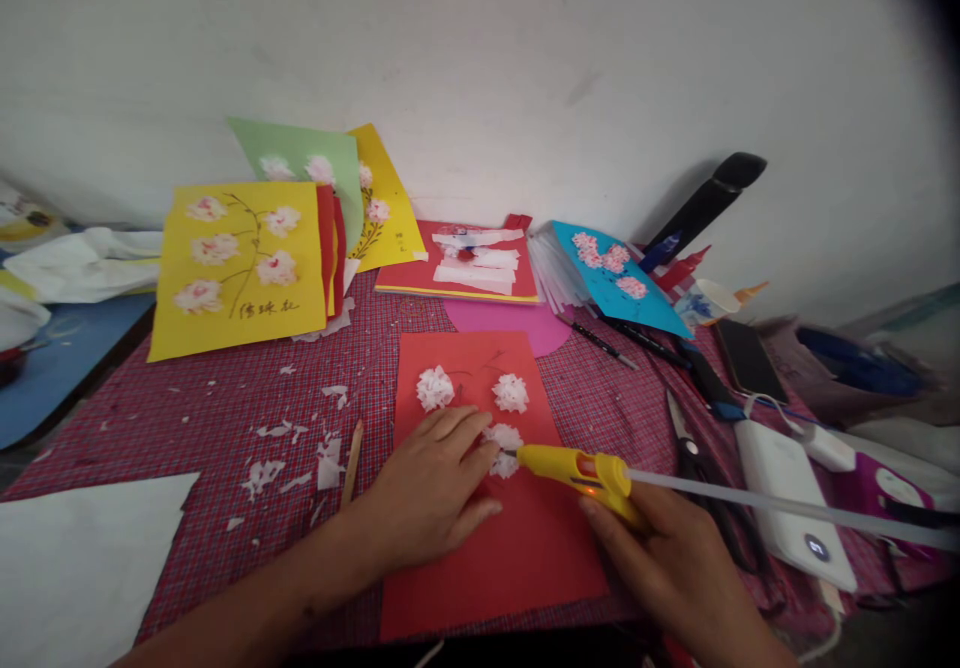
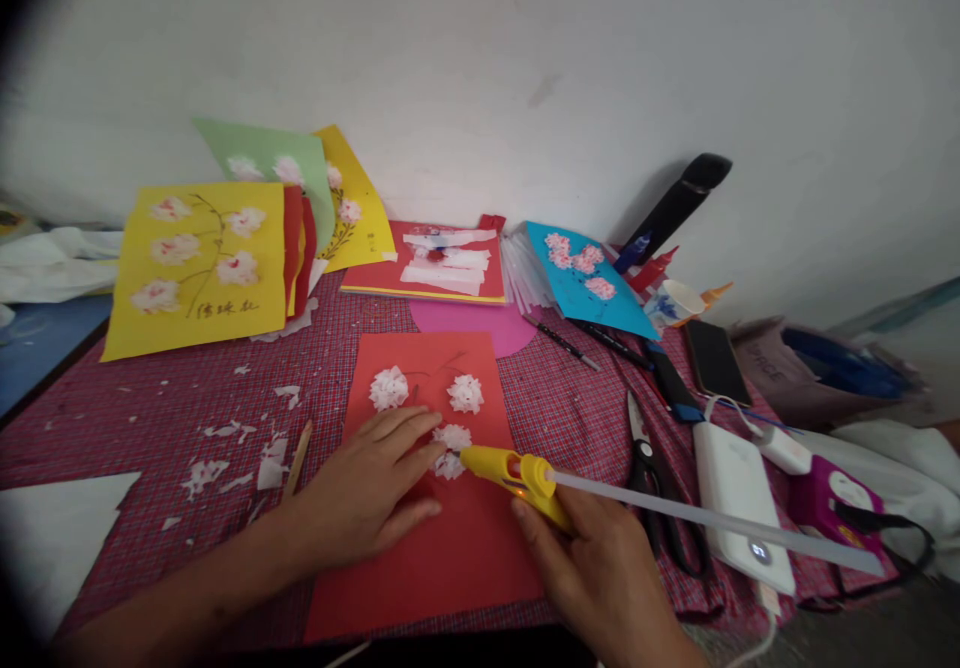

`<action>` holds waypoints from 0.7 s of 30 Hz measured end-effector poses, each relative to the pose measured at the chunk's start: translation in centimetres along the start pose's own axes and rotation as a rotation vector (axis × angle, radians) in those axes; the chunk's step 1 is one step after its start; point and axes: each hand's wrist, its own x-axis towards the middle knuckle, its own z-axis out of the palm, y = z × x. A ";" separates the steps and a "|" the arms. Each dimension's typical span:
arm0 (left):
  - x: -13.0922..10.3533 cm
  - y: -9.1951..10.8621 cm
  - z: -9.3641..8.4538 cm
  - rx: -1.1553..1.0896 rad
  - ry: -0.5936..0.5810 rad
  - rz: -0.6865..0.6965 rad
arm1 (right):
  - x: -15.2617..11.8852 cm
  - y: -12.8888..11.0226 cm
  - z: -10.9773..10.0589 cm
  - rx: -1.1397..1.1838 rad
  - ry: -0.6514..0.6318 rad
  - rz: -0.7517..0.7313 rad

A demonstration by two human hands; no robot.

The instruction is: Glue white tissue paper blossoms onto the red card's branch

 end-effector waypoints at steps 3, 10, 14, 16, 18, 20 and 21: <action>0.0 0.0 0.0 0.006 -0.004 0.002 | 0.1 -0.1 0.1 -0.008 -0.002 0.000; 0.1 -0.1 0.1 0.010 0.004 0.007 | 0.3 -0.1 0.4 -0.013 -0.063 0.016; 0.1 -0.1 0.0 0.010 -0.004 0.002 | 0.2 -0.2 0.1 -0.014 -0.066 0.006; 0.1 -0.1 0.0 0.010 -0.002 0.006 | 0.1 -0.2 0.0 -0.021 -0.054 -0.007; 0.1 -0.1 0.0 0.010 0.004 0.013 | 0.0 -0.3 0.0 -0.022 -0.052 -0.022; 0.0 -0.1 0.1 0.013 0.006 0.014 | 0.0 -0.4 0.0 -0.021 -0.052 -0.033; 0.0 -0.1 0.1 0.014 0.006 0.014 | 0.0 -0.5 0.0 -0.016 -0.052 -0.037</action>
